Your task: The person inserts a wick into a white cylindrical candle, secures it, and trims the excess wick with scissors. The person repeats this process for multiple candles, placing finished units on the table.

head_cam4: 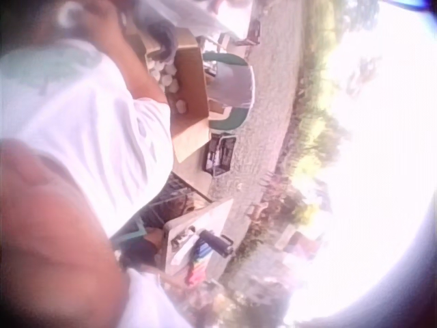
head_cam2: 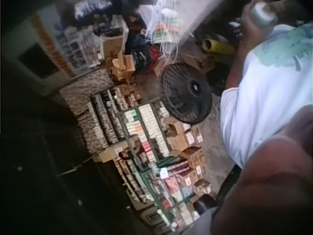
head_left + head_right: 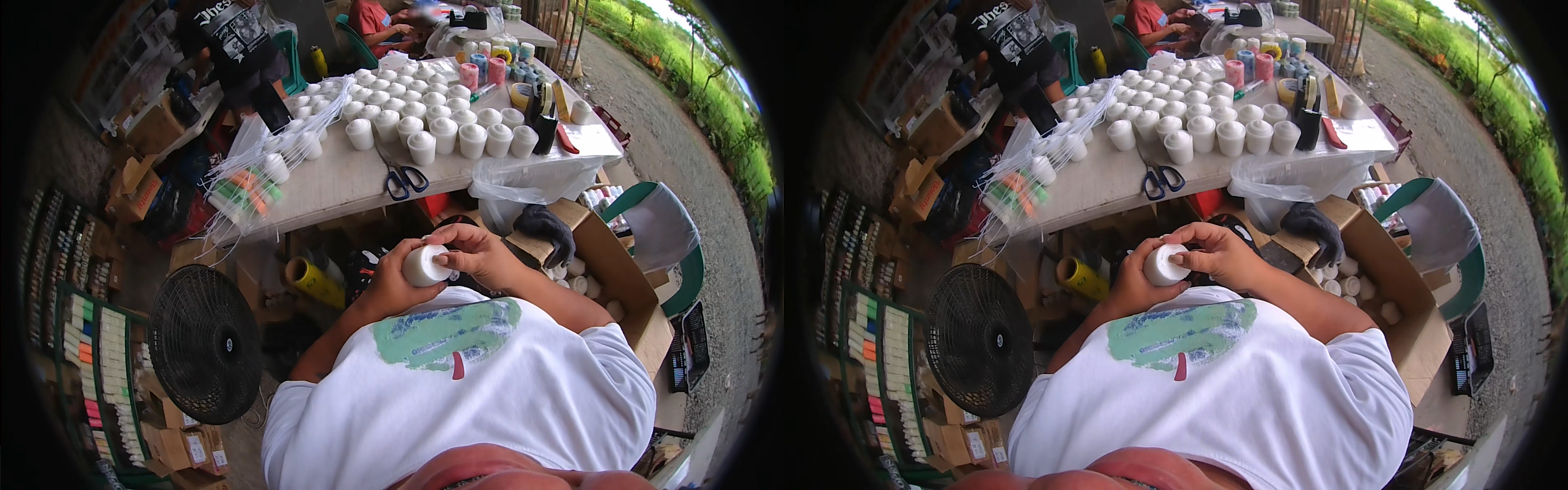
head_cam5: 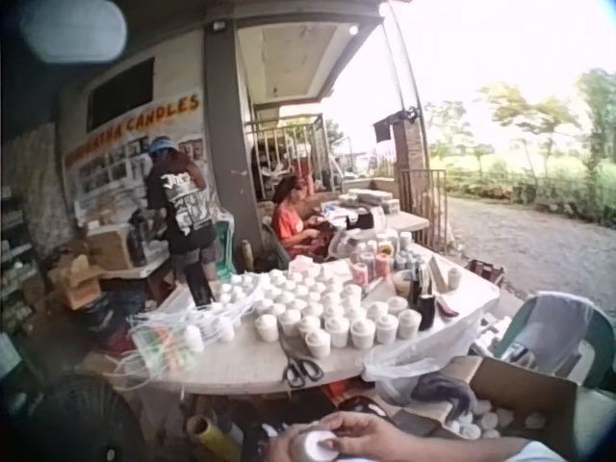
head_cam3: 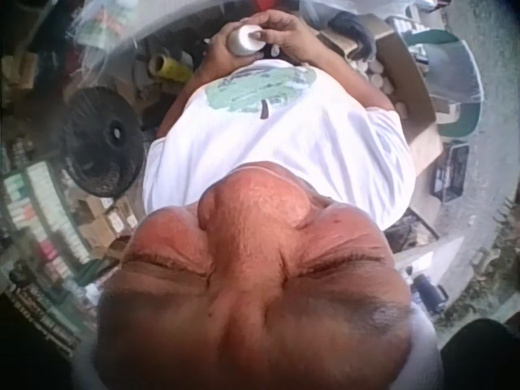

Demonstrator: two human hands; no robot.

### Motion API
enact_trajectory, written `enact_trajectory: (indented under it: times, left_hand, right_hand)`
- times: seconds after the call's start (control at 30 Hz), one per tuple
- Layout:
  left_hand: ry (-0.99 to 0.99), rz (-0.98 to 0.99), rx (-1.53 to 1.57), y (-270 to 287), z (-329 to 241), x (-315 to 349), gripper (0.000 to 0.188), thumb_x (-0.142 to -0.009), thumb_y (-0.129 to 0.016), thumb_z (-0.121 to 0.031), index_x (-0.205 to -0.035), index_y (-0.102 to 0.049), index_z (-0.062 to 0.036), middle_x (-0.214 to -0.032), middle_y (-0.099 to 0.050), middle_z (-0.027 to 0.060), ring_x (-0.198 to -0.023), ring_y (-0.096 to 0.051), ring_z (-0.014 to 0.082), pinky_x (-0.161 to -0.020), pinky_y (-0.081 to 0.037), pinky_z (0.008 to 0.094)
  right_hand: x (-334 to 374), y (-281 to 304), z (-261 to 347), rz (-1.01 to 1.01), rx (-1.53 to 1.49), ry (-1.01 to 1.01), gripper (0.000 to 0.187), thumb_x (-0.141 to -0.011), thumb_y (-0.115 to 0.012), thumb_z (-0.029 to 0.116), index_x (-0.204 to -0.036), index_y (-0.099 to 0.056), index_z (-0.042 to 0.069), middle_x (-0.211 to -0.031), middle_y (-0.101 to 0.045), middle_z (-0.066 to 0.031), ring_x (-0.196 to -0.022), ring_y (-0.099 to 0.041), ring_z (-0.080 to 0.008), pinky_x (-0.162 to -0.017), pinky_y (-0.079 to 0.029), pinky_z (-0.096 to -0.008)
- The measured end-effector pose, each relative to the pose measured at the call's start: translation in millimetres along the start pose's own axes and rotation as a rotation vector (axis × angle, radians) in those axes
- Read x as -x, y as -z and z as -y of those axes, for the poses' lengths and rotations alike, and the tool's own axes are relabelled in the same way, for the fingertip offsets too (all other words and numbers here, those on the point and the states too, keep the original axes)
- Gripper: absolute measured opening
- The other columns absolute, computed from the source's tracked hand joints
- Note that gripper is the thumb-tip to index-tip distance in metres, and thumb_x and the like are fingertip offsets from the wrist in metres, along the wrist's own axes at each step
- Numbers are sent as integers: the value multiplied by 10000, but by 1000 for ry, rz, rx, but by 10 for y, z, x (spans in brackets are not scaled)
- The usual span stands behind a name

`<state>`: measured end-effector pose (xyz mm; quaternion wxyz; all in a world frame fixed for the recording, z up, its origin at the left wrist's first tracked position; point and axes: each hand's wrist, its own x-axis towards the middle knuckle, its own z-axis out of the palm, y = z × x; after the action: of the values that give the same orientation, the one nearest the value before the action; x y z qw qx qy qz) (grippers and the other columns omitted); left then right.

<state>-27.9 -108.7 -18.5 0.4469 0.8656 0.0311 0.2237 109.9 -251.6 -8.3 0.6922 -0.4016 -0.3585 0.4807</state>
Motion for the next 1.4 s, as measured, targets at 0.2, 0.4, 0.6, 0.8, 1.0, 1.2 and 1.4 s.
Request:
enact_trajectory:
  times: [0.2, 0.4, 0.6, 0.8, 1.0, 1.2, 1.4]
  left_hand:
    - [-156, -113, -9, 346, -146, -300, 600, -603, -855, -150, -1110, -550, -48, -1008, -661, 126, -931, -664, 222, -805, -519, 349]
    - [-152, -183, -18, 457, -78, -374, 609, -611, -853, -140, -1131, -548, -51, -1015, -659, 109, -930, -659, 204, -806, -518, 337]
    - [-127, -182, -12, 503, -48, -351, 620, -604, -856, -145, -1136, -551, -55, -1015, -653, 105, -933, -654, 201, -809, -516, 335]
    - [-107, -194, 12, 505, -45, -334, 624, -605, -855, -148, -1141, -549, -56, -1025, -652, 103, -946, -648, 199, -819, -515, 340]
    - [-148, -197, 39, 502, -38, -332, 611, -598, -842, -179, -1115, -536, -68, -991, -654, 132, -925, -657, 281, -790, -518, 379]
    - [-109, -198, -35, 451, -103, -254, 610, -596, -843, -160, -1114, -535, -63, -991, -654, 136, -928, -661, 279, -790, -518, 370]
    - [-94, -111, 25, 322, 100, -170, 605, -597, -854, -146, -1107, -541, -58, -999, -654, 123, -929, -656, 231, -800, -513, 353]
  right_hand:
    - [-351, -119, 347, 118, 47, 105, 268, -870, -664, 60, -1129, -604, 37, -1146, -597, -34, -1041, -569, -112, -906, -465, -248]
    - [-556, -218, 438, 173, 33, 163, 272, -879, -651, 56, -1144, -595, 37, -1138, -600, -38, -1050, -561, -117, -923, -445, -259]
    - [-615, -238, 471, 183, -62, -1, 256, -875, -631, 11, -1130, -607, 27, -1094, -628, -43, -1036, -581, -130, -920, -462, -267]
    - [-639, -255, 464, 173, -117, -36, 242, -879, -628, 19, -1121, -613, 27, -1101, -629, -49, -1012, -598, -132, -912, -475, -261]
    - [-604, -351, 503, 144, 97, 52, 237, -894, -632, 66, -1124, -598, 27, -1094, -621, -41, -1016, -584, -114, -904, -471, -259]
    - [-480, -362, 401, 159, 437, 268, 230, -933, -589, 109, -1153, -567, 43, -1134, -573, -35, -1061, -544, -111, -929, -431, -266]
    - [-348, -215, 100, 87, 307, 142, 249, -932, -589, 111, -1164, -537, 37, -1153, -573, -49, -1082, -541, -124, -946, -431, -281]
